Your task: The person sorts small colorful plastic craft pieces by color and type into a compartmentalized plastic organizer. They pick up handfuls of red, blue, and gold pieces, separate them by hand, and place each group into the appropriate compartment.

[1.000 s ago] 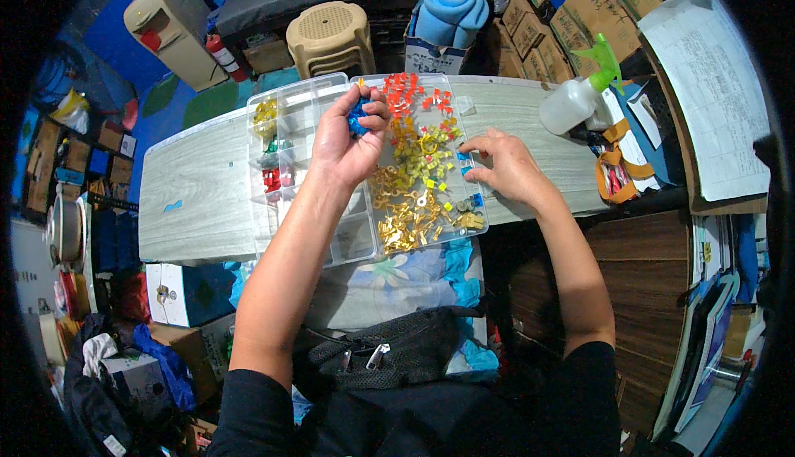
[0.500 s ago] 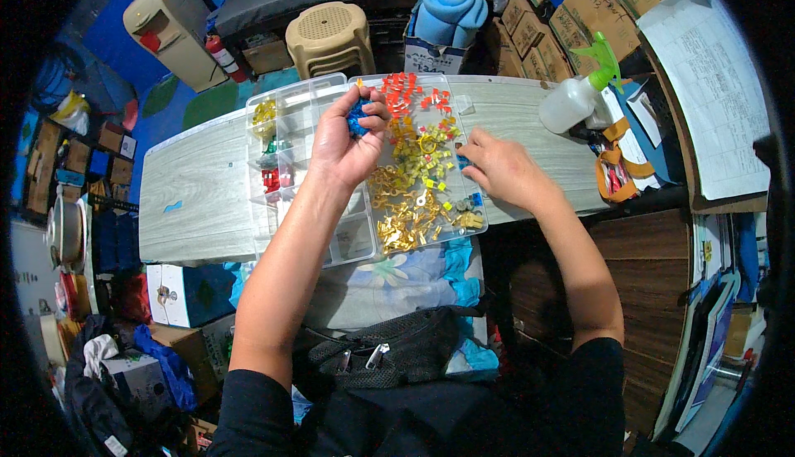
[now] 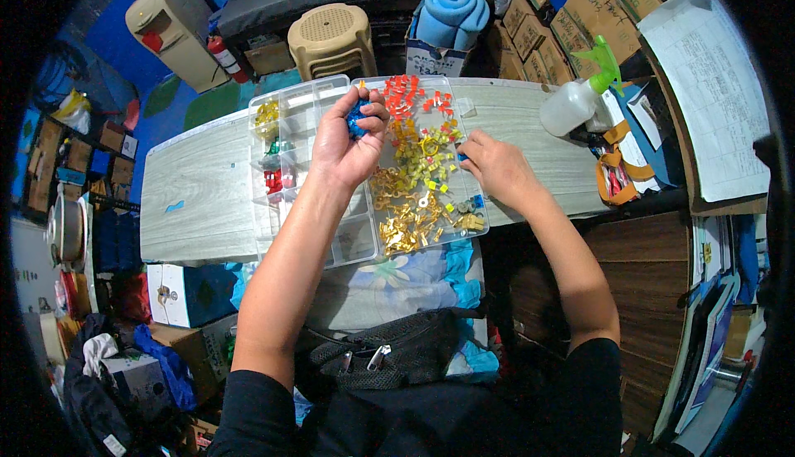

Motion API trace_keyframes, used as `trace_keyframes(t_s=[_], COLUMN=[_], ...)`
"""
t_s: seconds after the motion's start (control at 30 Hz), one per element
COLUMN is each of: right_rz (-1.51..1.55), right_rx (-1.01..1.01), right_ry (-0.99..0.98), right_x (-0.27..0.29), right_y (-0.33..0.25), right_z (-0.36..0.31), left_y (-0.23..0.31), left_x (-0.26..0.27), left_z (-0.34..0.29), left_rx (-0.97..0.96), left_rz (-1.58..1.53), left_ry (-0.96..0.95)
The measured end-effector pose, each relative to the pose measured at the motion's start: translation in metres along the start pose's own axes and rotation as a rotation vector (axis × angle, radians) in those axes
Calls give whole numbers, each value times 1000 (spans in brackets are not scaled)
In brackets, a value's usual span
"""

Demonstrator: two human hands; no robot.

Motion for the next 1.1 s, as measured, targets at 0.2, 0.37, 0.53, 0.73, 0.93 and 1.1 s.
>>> trace_keyframes(t_s=[0.2,0.37,0.53,0.73,0.93,1.1], right_rz=[43,92,108,20,226,1461], right_rx=[-51,49,59,17,61,-497], right_ry=[-101,-90,-63,-124,-81,-204], right_x=[0,6,7,1,7,-27], right_y=[5,-3,-2,2,0,32], right_z=[7,10,10,10,10,-5], left_y=[0,-2,0,7,11,12], left_x=[0,1,1,1,0,0], left_z=[0,1,1,1,2,2], left_rx=[-12,-10,-12,-50,-52,-52], left_rz=[39,34,38,29,15,11], left_ry=[3,3,-7,-21,-46,-49])
Point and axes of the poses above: each hand's wrist, its own z-axis towards the middle knuckle, its own x-axis out of the back of the hand, y = z × x, the point moved 10 cm from there along z, towards the middle knuckle, and after that the axes turned 3 degrees about -x, right-handed, at the moved point
